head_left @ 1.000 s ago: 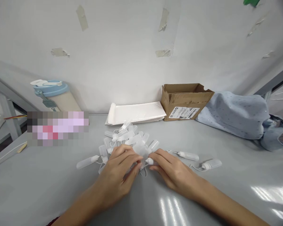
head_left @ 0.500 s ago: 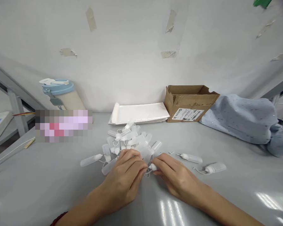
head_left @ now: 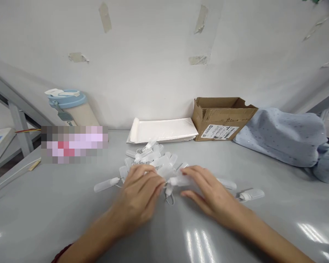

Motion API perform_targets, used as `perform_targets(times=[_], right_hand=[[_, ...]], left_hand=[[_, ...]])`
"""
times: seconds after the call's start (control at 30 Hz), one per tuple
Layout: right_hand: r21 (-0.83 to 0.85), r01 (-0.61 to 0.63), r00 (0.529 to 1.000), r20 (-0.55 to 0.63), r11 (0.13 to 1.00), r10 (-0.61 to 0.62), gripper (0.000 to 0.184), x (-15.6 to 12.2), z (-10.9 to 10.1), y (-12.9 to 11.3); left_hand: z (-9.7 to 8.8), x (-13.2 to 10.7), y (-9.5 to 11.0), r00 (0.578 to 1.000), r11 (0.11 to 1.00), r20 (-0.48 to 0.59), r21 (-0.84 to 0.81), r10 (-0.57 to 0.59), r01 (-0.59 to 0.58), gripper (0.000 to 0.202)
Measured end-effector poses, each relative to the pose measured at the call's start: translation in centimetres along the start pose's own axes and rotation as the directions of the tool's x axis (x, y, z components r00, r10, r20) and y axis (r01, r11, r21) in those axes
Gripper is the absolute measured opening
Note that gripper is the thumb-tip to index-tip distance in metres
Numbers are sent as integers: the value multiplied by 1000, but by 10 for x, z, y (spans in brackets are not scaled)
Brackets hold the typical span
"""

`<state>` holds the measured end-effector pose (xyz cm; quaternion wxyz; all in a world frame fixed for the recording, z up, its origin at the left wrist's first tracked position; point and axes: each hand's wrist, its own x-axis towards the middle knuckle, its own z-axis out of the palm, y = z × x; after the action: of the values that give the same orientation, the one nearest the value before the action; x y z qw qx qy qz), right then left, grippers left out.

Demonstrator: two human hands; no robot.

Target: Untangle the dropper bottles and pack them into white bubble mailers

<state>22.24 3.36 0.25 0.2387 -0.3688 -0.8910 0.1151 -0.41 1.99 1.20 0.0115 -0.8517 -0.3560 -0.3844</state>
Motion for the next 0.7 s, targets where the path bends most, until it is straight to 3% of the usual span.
perform_targets(times=[0.07, 0.2, 0.33, 0.47, 0.57, 0.7], right_hand=[[-89, -95, 996, -11, 992, 94, 48, 0, -9, 13], [-187, -307, 946, 44, 933, 320, 47, -5, -30, 40], [-195, -535, 787, 240, 822, 569, 48, -12, -49, 56], [-182, -587, 697, 384, 789, 606, 37, -15, -56, 62], [-204, -557, 684, 436, 805, 584, 18, -13, -55, 61], [-200, -508, 732, 411, 838, 542, 16, -9, -54, 57]], left_hand=[[-5, 2, -8, 993, 994, -100, 75, -66, 74, 13], [-9, 2, -23, 944, 945, -287, 231, -162, 232, 10], [-5, 0, -29, 960, 907, -150, 318, -238, 275, 12], [-1, -2, -28, 956, 907, -102, 302, -276, 294, 14], [-2, -2, -26, 953, 903, -102, 305, -284, 302, 14], [-4, -1, -24, 949, 903, -101, 291, -299, 316, 14]])
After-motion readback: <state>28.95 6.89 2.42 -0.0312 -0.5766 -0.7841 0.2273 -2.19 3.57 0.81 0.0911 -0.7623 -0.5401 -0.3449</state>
